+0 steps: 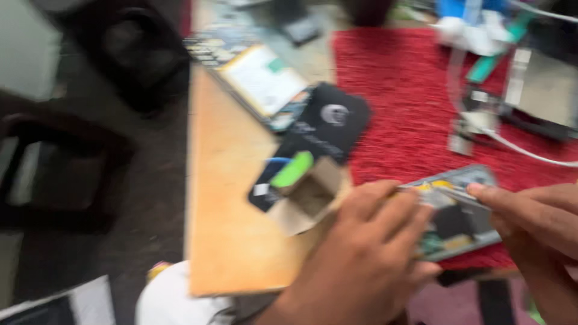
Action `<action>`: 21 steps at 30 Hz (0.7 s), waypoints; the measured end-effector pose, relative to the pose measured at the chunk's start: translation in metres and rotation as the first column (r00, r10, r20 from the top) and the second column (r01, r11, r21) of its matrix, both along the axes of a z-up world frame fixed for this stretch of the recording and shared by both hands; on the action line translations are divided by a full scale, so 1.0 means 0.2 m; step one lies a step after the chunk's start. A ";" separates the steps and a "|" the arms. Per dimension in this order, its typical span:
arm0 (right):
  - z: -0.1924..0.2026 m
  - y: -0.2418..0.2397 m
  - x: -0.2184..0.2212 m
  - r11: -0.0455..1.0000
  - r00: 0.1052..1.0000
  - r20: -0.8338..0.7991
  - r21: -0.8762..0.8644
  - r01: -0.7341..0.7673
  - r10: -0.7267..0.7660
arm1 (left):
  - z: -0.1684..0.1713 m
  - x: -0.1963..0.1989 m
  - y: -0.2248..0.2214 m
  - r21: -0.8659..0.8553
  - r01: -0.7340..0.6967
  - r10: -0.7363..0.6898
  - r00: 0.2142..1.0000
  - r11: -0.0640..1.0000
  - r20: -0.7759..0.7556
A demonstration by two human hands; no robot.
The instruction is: The person uses a green screwdriver and tweezers to remove screws and small internal components from a disassembled smartphone. The person carefully extracts parts from the device's chassis and places them into a small cardboard box on the workbench.
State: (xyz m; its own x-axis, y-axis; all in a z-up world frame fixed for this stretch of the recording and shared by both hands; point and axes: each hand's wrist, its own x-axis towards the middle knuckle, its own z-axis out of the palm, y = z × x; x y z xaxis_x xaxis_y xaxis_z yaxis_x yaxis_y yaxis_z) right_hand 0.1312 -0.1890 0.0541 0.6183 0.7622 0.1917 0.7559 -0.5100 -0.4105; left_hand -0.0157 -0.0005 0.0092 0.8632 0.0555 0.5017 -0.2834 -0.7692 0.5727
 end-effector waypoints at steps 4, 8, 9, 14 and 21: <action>0.06 0.19 -0.08 0.965 0.964 0.046 -0.027 -0.262 0.263 | 0.01 -0.02 0.00 -0.158 0.042 -0.029 0.996 0.987 0.084; 0.12 0.38 -0.14 0.878 0.820 0.344 -0.319 -0.356 0.457 | -0.05 -0.01 0.01 -0.027 0.120 -0.119 0.992 0.992 0.035; 0.13 0.40 -0.15 0.879 0.817 0.350 -0.313 -0.359 0.458 | -0.06 -0.02 0.01 -0.048 0.138 -0.136 0.990 0.989 0.037; 0.18 0.45 -0.15 0.886 0.816 0.356 -0.273 -0.376 0.456 | -0.08 -0.02 0.00 0.055 0.064 -0.064 0.998 0.996 0.003; 0.19 0.46 -0.18 0.933 0.873 0.328 -0.150 -0.328 0.360 | -0.03 -0.03 0.02 -0.118 0.049 -0.036 0.993 0.992 0.112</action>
